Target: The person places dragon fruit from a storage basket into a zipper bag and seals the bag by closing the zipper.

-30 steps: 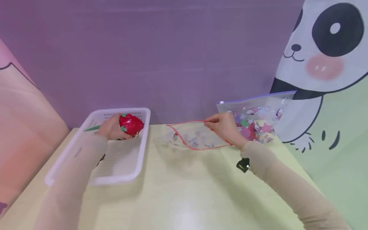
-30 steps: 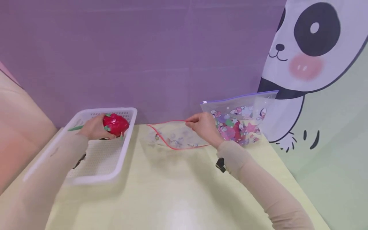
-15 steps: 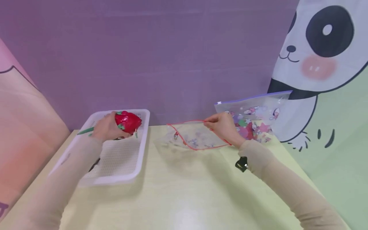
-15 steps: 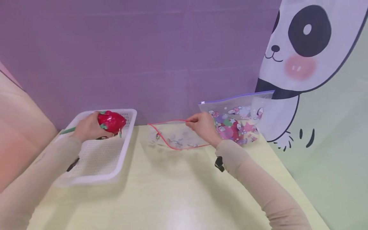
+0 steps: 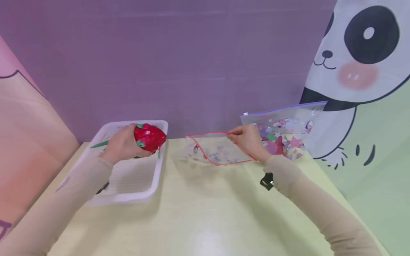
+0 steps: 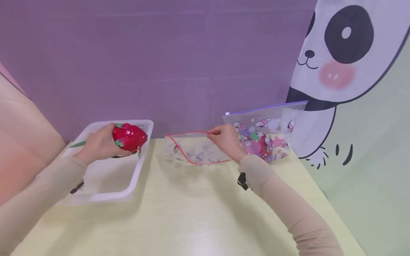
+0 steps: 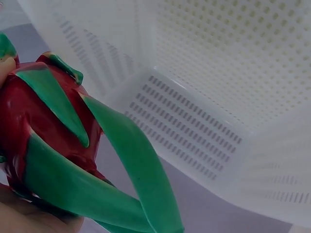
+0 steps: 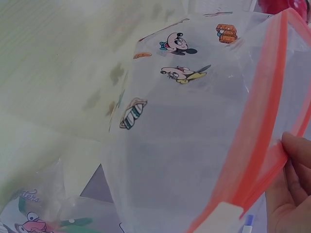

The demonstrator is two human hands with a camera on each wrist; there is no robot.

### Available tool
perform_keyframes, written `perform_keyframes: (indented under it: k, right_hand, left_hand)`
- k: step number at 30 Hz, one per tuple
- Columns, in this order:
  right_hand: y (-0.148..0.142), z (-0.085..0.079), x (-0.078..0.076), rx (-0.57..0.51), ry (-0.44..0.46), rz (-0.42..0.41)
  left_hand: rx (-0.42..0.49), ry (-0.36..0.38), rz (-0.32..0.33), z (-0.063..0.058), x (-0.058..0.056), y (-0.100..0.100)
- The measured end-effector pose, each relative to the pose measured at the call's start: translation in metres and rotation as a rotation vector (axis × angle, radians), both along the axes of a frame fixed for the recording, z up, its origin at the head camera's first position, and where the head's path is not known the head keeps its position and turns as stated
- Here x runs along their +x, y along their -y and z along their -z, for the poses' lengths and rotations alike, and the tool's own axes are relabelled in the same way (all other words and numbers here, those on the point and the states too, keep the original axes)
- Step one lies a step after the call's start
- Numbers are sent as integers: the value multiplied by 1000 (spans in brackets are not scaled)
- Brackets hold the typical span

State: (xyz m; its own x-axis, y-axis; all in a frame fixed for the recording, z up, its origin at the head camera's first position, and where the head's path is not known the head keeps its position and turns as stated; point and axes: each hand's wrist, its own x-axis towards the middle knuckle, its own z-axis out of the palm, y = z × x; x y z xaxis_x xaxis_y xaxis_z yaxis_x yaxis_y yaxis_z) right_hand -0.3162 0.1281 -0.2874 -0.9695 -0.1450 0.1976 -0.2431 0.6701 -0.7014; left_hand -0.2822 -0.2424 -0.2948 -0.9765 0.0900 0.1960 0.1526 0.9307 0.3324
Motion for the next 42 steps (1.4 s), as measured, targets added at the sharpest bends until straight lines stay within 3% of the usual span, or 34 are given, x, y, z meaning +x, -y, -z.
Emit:
perform_keyframes:
  k: [6,15,27,35,42]
  right_hand:
    - [-1,-1,0,1,-41,10]
    - [1,1,0,-34,-39,44]
    - [11,6,2,-14,-6,64]
    - [18,2,5,-31,49,41]
    - [24,4,6,-19,19,35]
  left_hand:
    - [31,-45,80,-7,16,-15]
    - [60,-65,131,-15,32,-38]
    - [39,-85,210,-14,45,-62]
    - [74,-120,279,-15,53,-76]
    - [92,-135,313,-14,58,-89]
